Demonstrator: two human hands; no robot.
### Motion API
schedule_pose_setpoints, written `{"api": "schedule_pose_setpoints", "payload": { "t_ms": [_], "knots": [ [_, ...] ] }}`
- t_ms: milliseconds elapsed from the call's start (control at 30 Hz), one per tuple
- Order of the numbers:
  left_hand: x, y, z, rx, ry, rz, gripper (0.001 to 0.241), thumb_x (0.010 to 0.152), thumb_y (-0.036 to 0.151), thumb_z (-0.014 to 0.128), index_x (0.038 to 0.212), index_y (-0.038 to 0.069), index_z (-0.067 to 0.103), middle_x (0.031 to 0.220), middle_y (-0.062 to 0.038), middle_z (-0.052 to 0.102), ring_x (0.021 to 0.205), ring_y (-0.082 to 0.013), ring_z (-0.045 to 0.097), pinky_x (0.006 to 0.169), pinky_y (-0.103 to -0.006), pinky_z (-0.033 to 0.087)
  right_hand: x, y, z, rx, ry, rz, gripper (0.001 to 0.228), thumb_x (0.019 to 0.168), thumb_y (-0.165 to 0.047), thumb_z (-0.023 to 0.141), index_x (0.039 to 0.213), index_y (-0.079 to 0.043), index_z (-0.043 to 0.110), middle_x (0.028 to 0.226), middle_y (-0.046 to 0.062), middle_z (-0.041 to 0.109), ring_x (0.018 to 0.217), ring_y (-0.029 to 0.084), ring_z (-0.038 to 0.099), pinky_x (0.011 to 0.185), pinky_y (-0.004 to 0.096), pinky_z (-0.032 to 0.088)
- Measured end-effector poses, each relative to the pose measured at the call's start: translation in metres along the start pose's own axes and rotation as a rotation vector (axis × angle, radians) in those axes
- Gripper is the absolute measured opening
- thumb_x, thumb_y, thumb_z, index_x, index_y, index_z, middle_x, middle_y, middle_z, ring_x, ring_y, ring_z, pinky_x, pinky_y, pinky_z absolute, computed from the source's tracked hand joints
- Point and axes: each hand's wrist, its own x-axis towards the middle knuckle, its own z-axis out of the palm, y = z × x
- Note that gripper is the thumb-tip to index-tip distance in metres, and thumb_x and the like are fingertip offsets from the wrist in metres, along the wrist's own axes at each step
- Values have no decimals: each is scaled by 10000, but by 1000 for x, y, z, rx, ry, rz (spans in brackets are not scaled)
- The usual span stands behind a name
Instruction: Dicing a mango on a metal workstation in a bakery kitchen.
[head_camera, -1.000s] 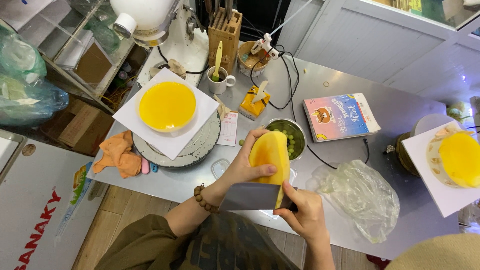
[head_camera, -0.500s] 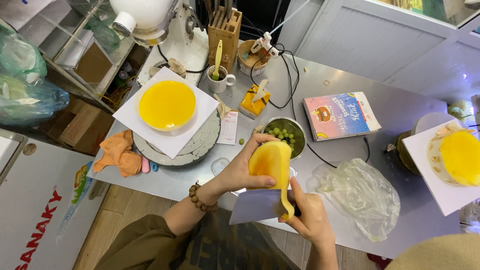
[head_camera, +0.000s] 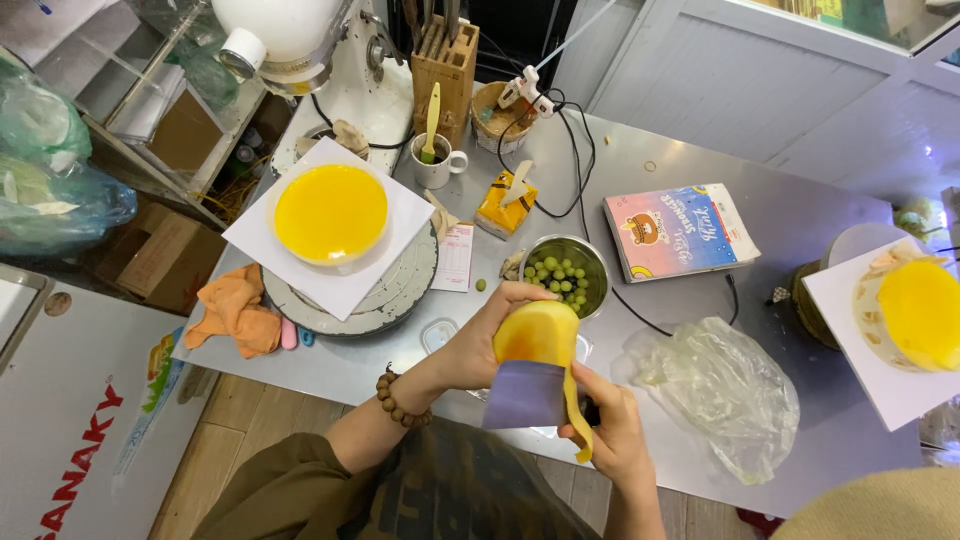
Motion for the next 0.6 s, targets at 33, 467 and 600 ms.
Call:
{"api": "schedule_pose_setpoints", "payload": {
  "t_ms": [33, 467, 600],
  "knots": [
    [-1, -2, 0, -14, -21, -6, 772, 766, 76, 826, 1400, 102, 385, 1375, -81, 513, 1209, -193, 585, 1042, -324, 503, 1, -1, 0, -11, -12, 13, 698, 817, -442, 770, 1375, -78, 563, 712, 14, 668, 520, 134, 519, 515, 266, 413],
    [-2, -11, -2, -1, -117, -30, 790, 751, 100, 846, 1405, 115, 402, 1363, -71, 502, 1191, -196, 570, 1048, -328, 487, -6, 10, 2, 121, 43, 35, 609, 801, -290, 815, 1332, -80, 602, 742, 8, 735, 532, 76, 613, 504, 216, 455],
    [-2, -15, -1, -143, -160, -116, 738, 751, 143, 831, 1353, 134, 403, 1381, -75, 535, 1235, -204, 549, 1083, -359, 455, 3, 0, -5, 201, 20, -24, 597, 752, -86, 790, 1317, -128, 602, 743, 13, 727, 556, 103, 620, 520, 230, 474]
  ]
}}
